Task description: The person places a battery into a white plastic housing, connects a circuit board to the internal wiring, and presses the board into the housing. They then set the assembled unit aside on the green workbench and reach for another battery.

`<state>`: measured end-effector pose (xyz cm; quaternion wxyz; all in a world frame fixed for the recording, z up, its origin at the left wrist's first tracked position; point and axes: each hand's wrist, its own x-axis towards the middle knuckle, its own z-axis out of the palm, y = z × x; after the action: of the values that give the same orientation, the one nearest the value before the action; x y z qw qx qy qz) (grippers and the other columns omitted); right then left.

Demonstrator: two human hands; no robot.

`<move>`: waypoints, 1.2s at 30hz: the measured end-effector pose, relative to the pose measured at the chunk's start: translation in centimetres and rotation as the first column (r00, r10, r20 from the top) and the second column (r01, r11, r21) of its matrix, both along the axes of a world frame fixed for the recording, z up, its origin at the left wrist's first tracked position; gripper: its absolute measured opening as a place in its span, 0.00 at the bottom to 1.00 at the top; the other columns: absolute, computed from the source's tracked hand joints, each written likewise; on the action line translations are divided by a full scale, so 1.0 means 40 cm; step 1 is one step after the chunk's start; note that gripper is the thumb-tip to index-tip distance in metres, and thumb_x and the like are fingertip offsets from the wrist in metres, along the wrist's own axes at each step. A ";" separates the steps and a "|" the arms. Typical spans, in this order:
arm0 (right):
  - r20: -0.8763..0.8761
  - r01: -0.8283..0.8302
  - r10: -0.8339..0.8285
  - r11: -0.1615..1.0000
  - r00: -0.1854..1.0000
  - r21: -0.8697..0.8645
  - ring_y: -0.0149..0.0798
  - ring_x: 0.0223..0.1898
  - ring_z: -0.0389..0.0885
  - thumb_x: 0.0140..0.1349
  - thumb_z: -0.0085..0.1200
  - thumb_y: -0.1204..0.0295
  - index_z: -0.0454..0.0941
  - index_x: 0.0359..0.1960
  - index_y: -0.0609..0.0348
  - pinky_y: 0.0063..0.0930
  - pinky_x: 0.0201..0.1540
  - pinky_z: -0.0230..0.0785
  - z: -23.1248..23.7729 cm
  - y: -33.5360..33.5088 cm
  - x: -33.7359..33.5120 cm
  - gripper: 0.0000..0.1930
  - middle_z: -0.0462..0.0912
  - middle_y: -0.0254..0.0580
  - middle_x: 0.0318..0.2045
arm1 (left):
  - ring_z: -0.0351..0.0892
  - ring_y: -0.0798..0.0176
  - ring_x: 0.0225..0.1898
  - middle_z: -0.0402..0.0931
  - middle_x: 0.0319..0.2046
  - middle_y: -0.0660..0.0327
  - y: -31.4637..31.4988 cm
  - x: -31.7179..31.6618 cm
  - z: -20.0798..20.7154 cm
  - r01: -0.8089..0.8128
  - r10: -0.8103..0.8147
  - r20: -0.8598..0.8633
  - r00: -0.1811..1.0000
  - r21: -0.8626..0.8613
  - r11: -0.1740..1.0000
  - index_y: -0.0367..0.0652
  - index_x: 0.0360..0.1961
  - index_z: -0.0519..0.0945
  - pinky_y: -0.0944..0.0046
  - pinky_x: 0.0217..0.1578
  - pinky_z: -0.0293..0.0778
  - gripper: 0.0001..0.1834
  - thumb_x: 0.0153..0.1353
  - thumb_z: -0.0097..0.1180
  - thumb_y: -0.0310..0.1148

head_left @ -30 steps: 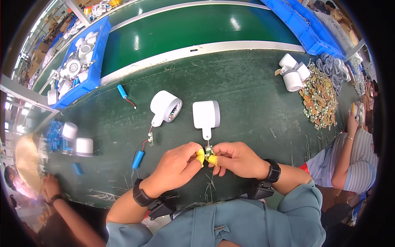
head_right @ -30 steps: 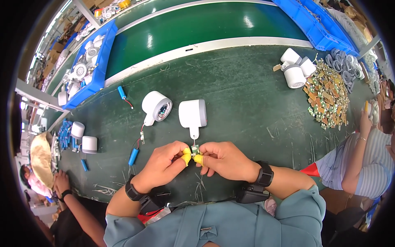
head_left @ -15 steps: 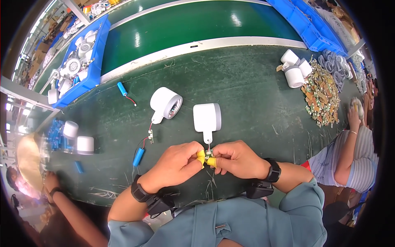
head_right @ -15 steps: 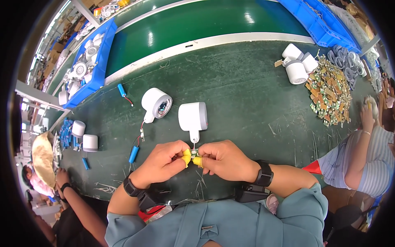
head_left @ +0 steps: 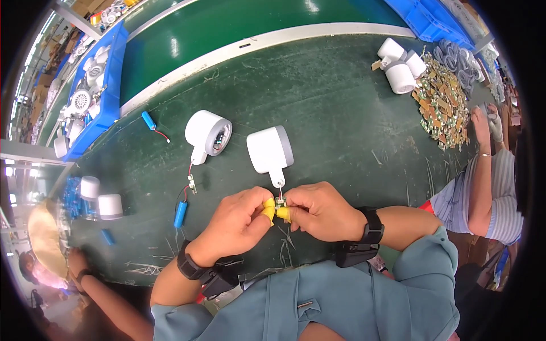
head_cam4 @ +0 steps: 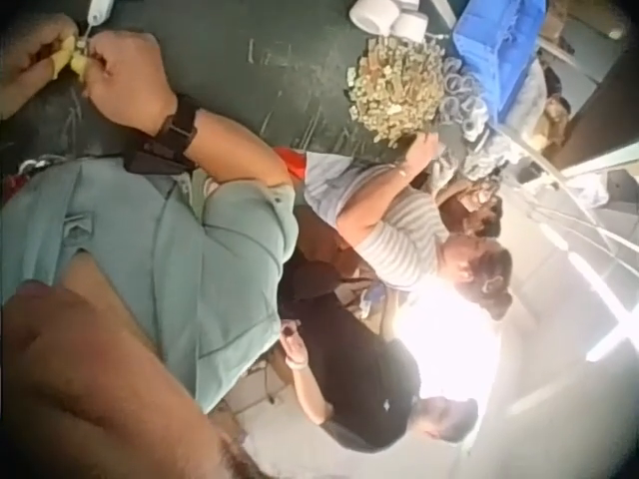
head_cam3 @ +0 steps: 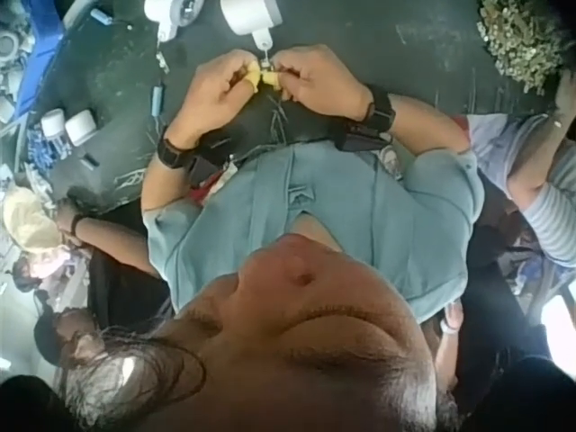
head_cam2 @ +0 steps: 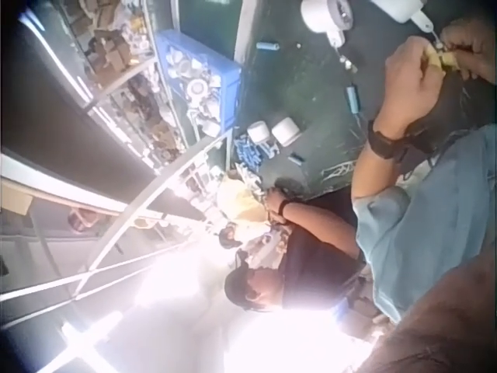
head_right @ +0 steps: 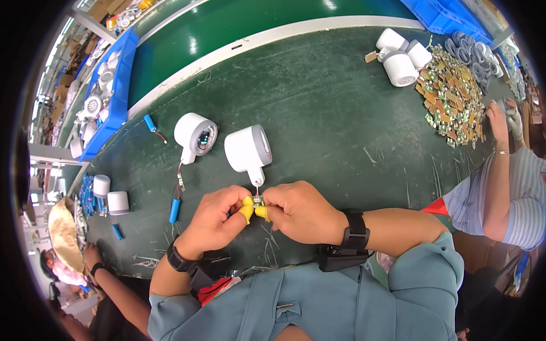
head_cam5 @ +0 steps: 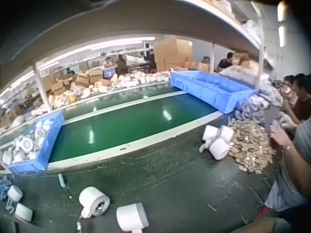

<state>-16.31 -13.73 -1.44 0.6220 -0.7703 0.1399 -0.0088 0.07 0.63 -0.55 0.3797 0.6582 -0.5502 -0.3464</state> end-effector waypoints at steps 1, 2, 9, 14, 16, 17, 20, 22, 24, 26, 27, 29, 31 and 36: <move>-0.006 0.005 -0.005 1.000 1.000 0.007 0.30 0.25 0.85 0.64 0.50 0.81 0.77 0.34 0.66 0.22 0.25 0.74 -0.003 0.000 -0.002 0.04 0.80 0.40 0.25 | 0.70 0.62 0.22 0.70 0.23 0.61 -0.003 0.003 0.002 0.014 -0.014 -0.013 1.000 0.012 1.000 0.40 0.38 0.74 0.63 0.24 0.66 0.11 0.52 0.55 0.22; 0.015 0.004 -0.004 1.000 1.000 -0.010 0.31 0.25 0.85 0.63 0.50 0.81 0.77 0.34 0.66 0.23 0.24 0.74 -0.007 0.000 -0.001 0.03 0.80 0.40 0.25 | 0.71 0.58 0.23 0.70 0.23 0.59 -0.004 0.006 0.004 0.026 -0.026 -0.023 0.999 0.023 0.999 0.40 0.38 0.73 0.60 0.25 0.66 0.12 0.51 0.56 0.22; 0.041 0.019 -0.017 0.999 0.999 -0.050 0.33 0.24 0.85 0.61 0.50 0.82 0.76 0.30 0.65 0.27 0.24 0.72 -0.012 0.003 0.000 0.03 0.80 0.42 0.25 | 0.72 0.57 0.24 0.70 0.23 0.59 -0.011 -0.001 0.005 0.024 -0.024 -0.002 1.000 0.040 0.999 0.40 0.38 0.73 0.61 0.25 0.66 0.12 0.51 0.55 0.21; 0.060 0.034 -0.030 0.997 0.998 -0.071 0.37 0.24 0.84 0.61 0.49 0.80 0.74 0.28 0.64 0.32 0.26 0.71 -0.015 0.005 0.007 0.04 0.79 0.43 0.22 | 0.68 0.68 0.21 0.70 0.22 0.63 -0.017 0.001 0.009 0.017 -0.016 0.064 0.998 -0.020 1.000 0.39 0.38 0.74 0.67 0.23 0.64 0.11 0.52 0.54 0.20; 0.059 0.025 -0.021 0.998 0.998 -0.061 0.41 0.24 0.83 0.60 0.48 0.79 0.73 0.26 0.63 0.37 0.27 0.71 -0.010 -0.001 0.009 0.05 0.79 0.43 0.20 | 0.68 0.68 0.21 0.70 0.23 0.63 -0.017 0.021 0.013 0.058 -0.058 0.028 0.998 0.011 0.998 0.38 0.38 0.74 0.67 0.23 0.63 0.11 0.52 0.53 0.20; 0.026 -0.039 0.039 0.999 0.999 -0.011 0.37 0.26 0.84 0.63 0.48 0.79 0.75 0.32 0.65 0.32 0.28 0.73 -0.009 -0.003 0.008 0.04 0.81 0.43 0.25 | 0.68 0.67 0.21 0.71 0.23 0.62 -0.014 0.033 0.015 0.103 -0.102 -0.012 0.995 0.045 0.994 0.38 0.38 0.74 0.67 0.22 0.63 0.11 0.52 0.53 0.20; -0.017 -0.164 0.166 0.983 0.986 0.080 0.32 0.31 0.86 0.68 0.47 0.77 0.77 0.40 0.66 0.26 0.32 0.77 0.003 -0.018 0.011 0.07 0.83 0.42 0.31 | 0.70 0.66 0.22 0.72 0.24 0.61 -0.015 0.057 0.020 0.191 -0.191 -0.003 0.982 0.084 0.978 0.38 0.38 0.75 0.67 0.23 0.65 0.11 0.51 0.52 0.20; -0.028 -0.222 0.227 0.968 0.973 0.121 0.32 0.33 0.86 0.70 0.46 0.75 0.77 0.43 0.66 0.26 0.34 0.78 0.006 -0.026 0.011 0.08 0.84 0.42 0.33 | 0.71 0.66 0.23 0.73 0.24 0.61 -0.010 0.062 0.021 0.203 -0.202 -0.025 0.979 0.079 0.976 0.38 0.38 0.75 0.66 0.24 0.66 0.11 0.51 0.52 0.20; -0.035 -0.232 0.252 0.931 0.967 0.282 0.32 0.36 0.85 0.72 0.45 0.72 0.77 0.45 0.66 0.25 0.37 0.79 0.000 -0.033 0.009 0.11 0.85 0.42 0.35 | 0.73 0.65 0.23 0.74 0.25 0.60 -0.010 0.065 0.023 0.219 -0.216 -0.048 0.975 0.075 0.973 0.37 0.38 0.76 0.66 0.25 0.68 0.11 0.51 0.51 0.20; -0.045 -0.227 0.251 0.927 0.967 0.300 0.33 0.36 0.85 0.71 0.45 0.73 0.77 0.46 0.66 0.25 0.38 0.79 -0.003 -0.036 0.010 0.11 0.85 0.43 0.36 | 0.74 0.63 0.25 0.75 0.26 0.59 -0.014 0.067 0.027 0.249 -0.248 -0.029 0.968 0.110 0.962 0.37 0.38 0.76 0.65 0.27 0.70 0.11 0.50 0.51 0.20; -0.060 -0.223 0.255 0.921 0.965 0.319 0.33 0.37 0.86 0.71 0.44 0.74 0.77 0.46 0.66 0.25 0.39 0.80 -0.003 -0.037 0.011 0.11 0.85 0.43 0.37 | 0.74 0.63 0.25 0.75 0.26 0.59 -0.016 0.066 0.027 0.258 -0.257 -0.024 0.966 0.113 0.960 0.37 0.38 0.76 0.65 0.27 0.70 0.11 0.50 0.51 0.20; -0.074 -0.213 0.250 0.920 0.965 0.328 0.33 0.37 0.86 0.70 0.44 0.75 0.77 0.46 0.67 0.26 0.39 0.80 0.005 -0.039 0.011 0.11 0.85 0.44 0.37 | 0.73 0.60 0.24 0.73 0.25 0.58 -0.018 0.062 0.027 0.258 -0.256 -0.032 0.966 0.103 0.961 0.37 0.37 0.76 0.64 0.27 0.69 0.11 0.49 0.51 0.20; -0.088 -0.193 0.235 0.921 0.968 0.340 0.34 0.37 0.86 0.69 0.44 0.75 0.77 0.46 0.67 0.26 0.39 0.80 0.005 -0.038 0.013 0.11 0.86 0.45 0.38 | 0.72 0.59 0.24 0.72 0.24 0.58 -0.018 0.059 0.031 0.270 -0.271 -0.001 0.962 0.102 0.957 0.38 0.37 0.76 0.63 0.26 0.68 0.12 0.49 0.51 0.20; -0.009 -0.234 0.243 0.943 0.970 0.235 0.37 0.35 0.87 0.66 0.44 0.77 0.76 0.43 0.69 0.28 0.37 0.80 -0.011 -0.034 0.009 0.11 0.86 0.47 0.35 | 0.69 0.55 0.22 0.70 0.25 0.58 -0.020 0.052 0.034 0.277 -0.285 0.072 0.956 0.101 0.955 0.38 0.36 0.75 0.62 0.25 0.66 0.12 0.48 0.51 0.21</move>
<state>-15.96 -15.08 -1.89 0.7014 -0.7038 0.0573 0.0975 2.14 -0.18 0.80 0.2727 0.6037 -0.6379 -0.3929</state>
